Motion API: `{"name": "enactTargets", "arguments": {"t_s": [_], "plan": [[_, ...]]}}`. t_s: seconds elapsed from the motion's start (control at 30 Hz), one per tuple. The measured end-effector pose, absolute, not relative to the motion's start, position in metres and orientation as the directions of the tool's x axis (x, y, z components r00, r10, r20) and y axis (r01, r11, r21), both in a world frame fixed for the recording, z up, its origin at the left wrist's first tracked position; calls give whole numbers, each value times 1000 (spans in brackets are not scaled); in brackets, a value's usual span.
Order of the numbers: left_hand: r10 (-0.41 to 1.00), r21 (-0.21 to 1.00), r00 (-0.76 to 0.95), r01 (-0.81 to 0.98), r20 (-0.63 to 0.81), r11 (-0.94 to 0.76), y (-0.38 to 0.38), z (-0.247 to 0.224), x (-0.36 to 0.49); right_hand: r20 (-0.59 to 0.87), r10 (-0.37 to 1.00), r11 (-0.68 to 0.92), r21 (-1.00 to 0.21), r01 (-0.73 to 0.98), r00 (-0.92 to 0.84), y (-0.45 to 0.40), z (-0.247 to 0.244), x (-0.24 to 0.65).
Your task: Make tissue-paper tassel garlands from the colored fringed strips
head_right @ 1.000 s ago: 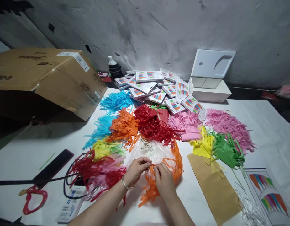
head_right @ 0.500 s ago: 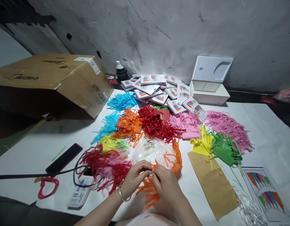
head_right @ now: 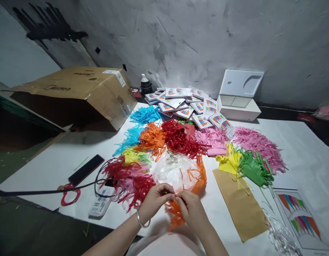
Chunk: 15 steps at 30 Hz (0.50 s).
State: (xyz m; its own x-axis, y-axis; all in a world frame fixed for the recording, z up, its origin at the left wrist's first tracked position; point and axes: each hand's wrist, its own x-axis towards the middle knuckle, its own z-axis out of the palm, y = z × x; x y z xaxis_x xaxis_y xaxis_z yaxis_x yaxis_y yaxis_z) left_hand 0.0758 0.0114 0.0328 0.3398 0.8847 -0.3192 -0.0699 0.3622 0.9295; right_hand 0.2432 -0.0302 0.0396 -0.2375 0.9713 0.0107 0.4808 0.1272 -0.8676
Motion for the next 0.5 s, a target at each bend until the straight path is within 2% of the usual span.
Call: {"name": "enactTargets", "arguments": {"t_s": [0.17,0.27,0.4,0.5], "plan": [[837,887,400,-110,-374,449,0,27,72,8,966,137,-865,483,-259,-38,36,242],[871,930,376,-57,-316,362,-7,26,70,12,952,174,-844,508,-306,-41,32,238],[900,962,343,39,-268,272,-16,26,65,78,939,278,-745,607,-334,-45,23,230],[915,971,337,162,-221,175,-21,27,56,96,922,329,-703,630,-375,-48,16,221]]}}
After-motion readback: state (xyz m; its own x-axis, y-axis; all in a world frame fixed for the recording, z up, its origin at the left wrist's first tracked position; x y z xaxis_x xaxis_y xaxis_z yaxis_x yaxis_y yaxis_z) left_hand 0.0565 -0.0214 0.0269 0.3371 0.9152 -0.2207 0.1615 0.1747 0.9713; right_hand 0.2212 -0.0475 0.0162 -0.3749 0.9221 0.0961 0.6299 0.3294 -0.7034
